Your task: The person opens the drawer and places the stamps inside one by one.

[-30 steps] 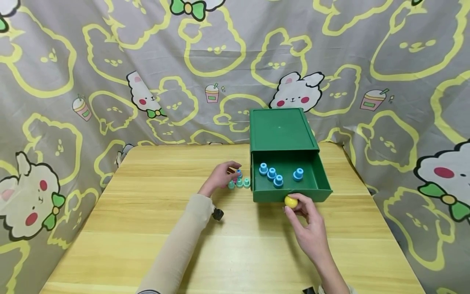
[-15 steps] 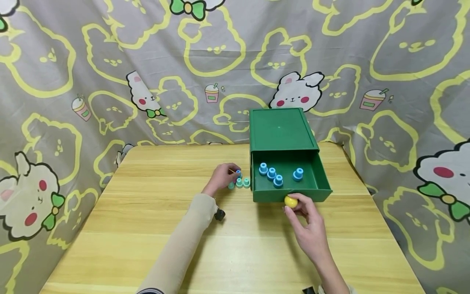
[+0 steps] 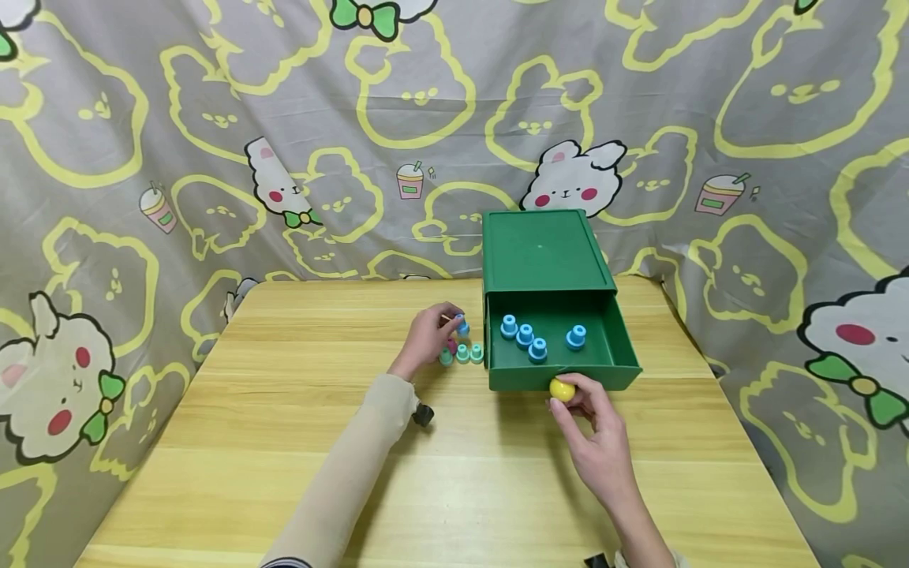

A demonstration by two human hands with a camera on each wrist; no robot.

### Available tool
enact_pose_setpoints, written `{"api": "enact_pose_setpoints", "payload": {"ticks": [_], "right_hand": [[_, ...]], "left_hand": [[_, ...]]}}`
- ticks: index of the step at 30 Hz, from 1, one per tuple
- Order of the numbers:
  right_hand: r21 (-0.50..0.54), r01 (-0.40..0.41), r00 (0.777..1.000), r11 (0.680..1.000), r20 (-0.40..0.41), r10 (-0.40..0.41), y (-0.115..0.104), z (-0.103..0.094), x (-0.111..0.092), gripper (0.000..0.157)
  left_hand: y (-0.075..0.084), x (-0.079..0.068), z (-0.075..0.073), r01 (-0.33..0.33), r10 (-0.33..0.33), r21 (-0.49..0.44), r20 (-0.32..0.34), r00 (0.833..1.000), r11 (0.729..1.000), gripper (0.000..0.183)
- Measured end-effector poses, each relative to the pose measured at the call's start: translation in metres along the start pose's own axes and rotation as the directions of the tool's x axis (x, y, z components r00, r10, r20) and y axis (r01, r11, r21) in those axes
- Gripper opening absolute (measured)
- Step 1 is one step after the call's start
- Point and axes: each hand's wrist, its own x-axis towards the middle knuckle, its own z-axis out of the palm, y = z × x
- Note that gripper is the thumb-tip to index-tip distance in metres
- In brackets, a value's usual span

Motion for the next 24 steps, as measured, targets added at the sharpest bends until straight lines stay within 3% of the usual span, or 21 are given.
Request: {"api": "enact_pose_setpoints", "payload": {"ticks": [10,17,24], "right_hand": [[-0.004,-0.008,1.000,1.000,0.002,0.008,0.000,0.000,0.000,0.036],[-0.002,-0.001,1.000,1.000,0.011,0.001,0.000,0.000,0.001,0.037],[-0.004,-0.005,1.000,1.000,0.015,0.005,0.000,-0.001,0.000,0.036]], "left_hand": [[0.026,-0.003,-0.017,-0.132,0.124,-0.052,-0.127,0.984,0.990,0.025],[0.048,-0.005,-0.028,-0.273,0.244,-0.100,-0.235,0.941,0.957,0.025],[0.072,-0.014,-0.037,-0.378,0.320,-0.212,-0.265,0.910,0.901,0.022]]}}
